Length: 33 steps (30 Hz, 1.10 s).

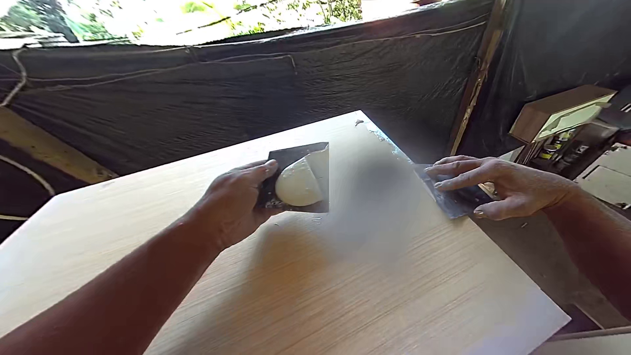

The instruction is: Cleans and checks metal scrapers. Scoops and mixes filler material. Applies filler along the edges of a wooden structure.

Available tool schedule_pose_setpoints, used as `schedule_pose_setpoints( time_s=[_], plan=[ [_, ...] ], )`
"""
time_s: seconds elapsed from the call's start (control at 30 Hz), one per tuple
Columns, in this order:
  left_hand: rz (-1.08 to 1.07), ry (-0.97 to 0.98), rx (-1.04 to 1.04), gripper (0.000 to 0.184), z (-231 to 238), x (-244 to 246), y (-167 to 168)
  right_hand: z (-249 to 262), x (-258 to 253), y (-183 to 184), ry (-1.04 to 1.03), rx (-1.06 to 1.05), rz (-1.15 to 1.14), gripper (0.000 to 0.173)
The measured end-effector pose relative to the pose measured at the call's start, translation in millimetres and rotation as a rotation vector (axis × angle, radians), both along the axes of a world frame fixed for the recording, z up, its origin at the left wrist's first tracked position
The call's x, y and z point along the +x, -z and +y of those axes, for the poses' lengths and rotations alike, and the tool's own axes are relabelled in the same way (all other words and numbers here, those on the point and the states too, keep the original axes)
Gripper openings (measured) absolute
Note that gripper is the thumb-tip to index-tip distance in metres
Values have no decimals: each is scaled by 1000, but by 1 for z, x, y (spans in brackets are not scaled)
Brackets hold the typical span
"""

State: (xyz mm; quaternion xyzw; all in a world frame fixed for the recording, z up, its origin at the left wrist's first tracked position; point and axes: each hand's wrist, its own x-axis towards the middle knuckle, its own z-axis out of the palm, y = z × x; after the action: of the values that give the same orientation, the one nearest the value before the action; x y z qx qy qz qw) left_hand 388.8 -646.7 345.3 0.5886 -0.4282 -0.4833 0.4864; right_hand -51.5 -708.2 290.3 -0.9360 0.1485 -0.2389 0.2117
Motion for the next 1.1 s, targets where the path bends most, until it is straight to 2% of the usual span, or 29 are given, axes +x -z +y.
schedule_pose_setpoints(
  time_s=[0.07,0.2,0.37,0.47,0.53,0.6,0.67,0.77,0.9,1.0,1.1],
  plan=[
    [-28,-31,19,32,5,-1,5,-8,-11,3,-9,3,21,55],
    [-41,15,8,33,6,15,21,-7,-41,0,119,-24,84,51],
    [27,-53,-19,31,5,7,16,31,-24,-2,28,-16,-62,59],
    [11,-48,-20,30,5,10,17,36,-20,12,7,21,-62,55],
    [17,-59,-16,30,6,8,15,33,-35,15,55,-7,-5,52],
    [40,-50,-20,30,8,3,10,31,-54,9,160,-78,80,50],
    [66,-23,-32,30,9,-6,3,34,-55,-11,200,-127,67,53],
    [67,61,-39,31,10,-22,-5,48,-18,-41,195,-303,7,58],
    [22,149,-32,31,6,-46,-10,67,56,-74,245,-585,146,59],
    [5,194,-37,31,9,-58,-13,75,92,-85,264,-658,259,55],
    [15,209,-52,33,18,-66,-19,78,110,-81,254,-669,305,53]
  ],
)
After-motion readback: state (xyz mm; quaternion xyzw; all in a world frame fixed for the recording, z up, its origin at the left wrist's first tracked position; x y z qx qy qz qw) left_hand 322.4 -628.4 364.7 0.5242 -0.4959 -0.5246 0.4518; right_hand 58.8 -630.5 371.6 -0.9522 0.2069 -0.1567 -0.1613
